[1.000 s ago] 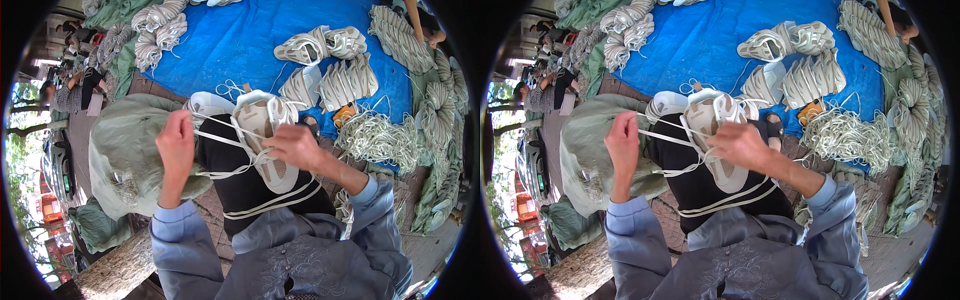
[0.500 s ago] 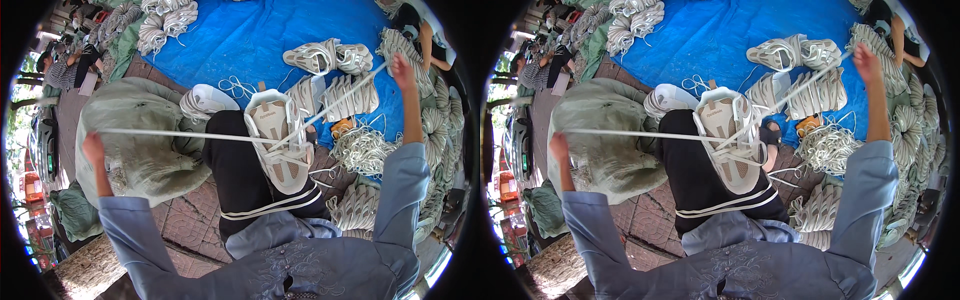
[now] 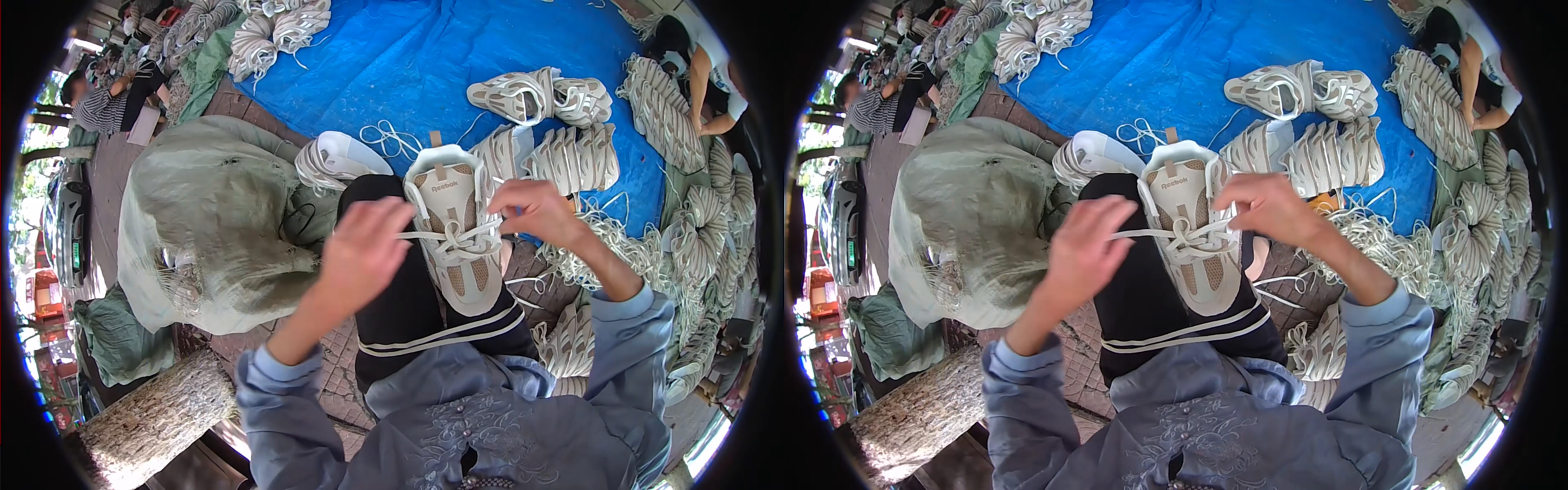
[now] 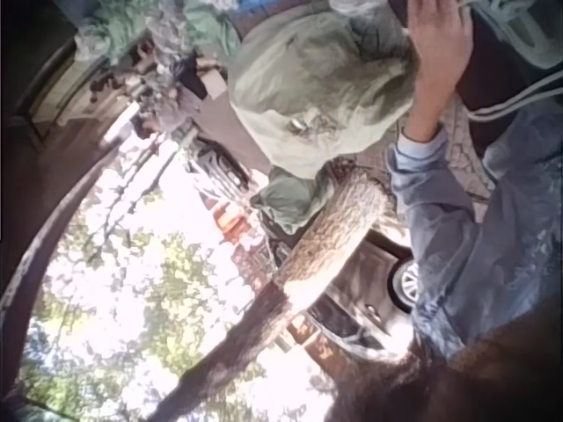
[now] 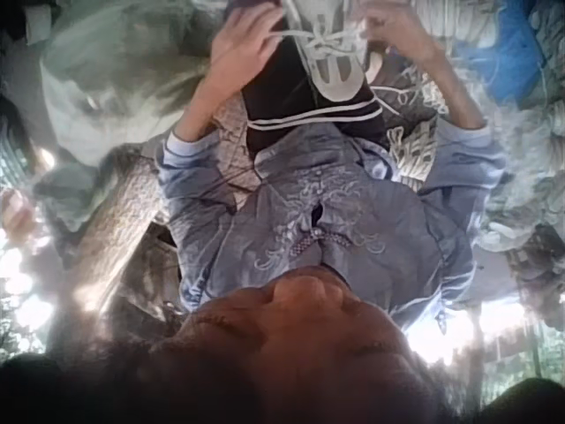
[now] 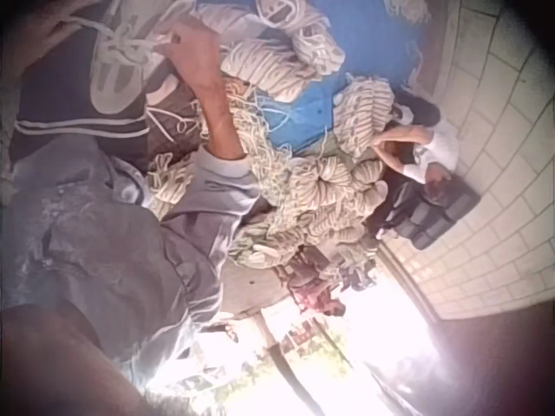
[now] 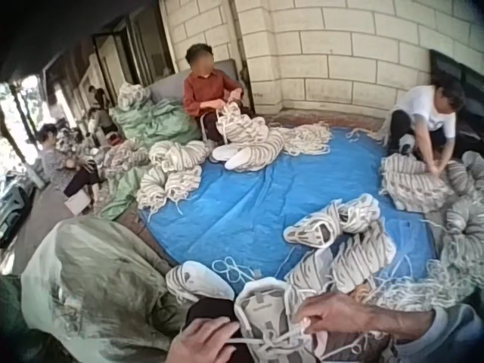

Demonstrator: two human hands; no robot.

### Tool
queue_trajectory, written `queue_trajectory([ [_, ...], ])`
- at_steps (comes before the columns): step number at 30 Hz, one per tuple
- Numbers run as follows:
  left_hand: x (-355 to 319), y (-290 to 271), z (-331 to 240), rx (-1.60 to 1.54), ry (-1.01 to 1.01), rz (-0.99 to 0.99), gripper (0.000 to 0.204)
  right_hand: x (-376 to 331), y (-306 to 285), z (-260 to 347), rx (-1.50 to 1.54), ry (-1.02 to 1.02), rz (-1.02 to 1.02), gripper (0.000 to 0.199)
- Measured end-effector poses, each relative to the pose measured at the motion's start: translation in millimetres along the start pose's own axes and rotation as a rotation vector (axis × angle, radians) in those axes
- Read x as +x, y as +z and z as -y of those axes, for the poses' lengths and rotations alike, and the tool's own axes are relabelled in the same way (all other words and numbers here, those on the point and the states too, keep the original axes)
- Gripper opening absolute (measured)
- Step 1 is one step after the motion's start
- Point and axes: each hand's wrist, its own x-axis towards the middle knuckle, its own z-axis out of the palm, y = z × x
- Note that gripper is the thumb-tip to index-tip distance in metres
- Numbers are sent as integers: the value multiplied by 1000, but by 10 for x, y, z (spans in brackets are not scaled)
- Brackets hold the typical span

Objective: The person threads a long white shoelace through the eyelets of a white Reebok sneaker held on their lap. They repeatedly pull the lace through the holes and adjust the tension, working on a single shoe while surrounded by piles of similar shoes and laces.

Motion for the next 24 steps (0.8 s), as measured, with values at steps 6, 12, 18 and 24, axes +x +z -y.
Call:
queue_trajectory([
  [6,126,630,-216,139,294,55,24,-43,500,-102,-450,-237,-134,15],
  [12,-66,456,-203,-429,31,147,14,29,511,-122,-359,-261,-141,11],
  [18,-135,424,-301,-547,-176,276,14,67,348,-75,-249,-211,-166,12],
  [24,-70,320,-327,-580,-295,394,16,109,284,-120,-443,-388,-166,12],
])
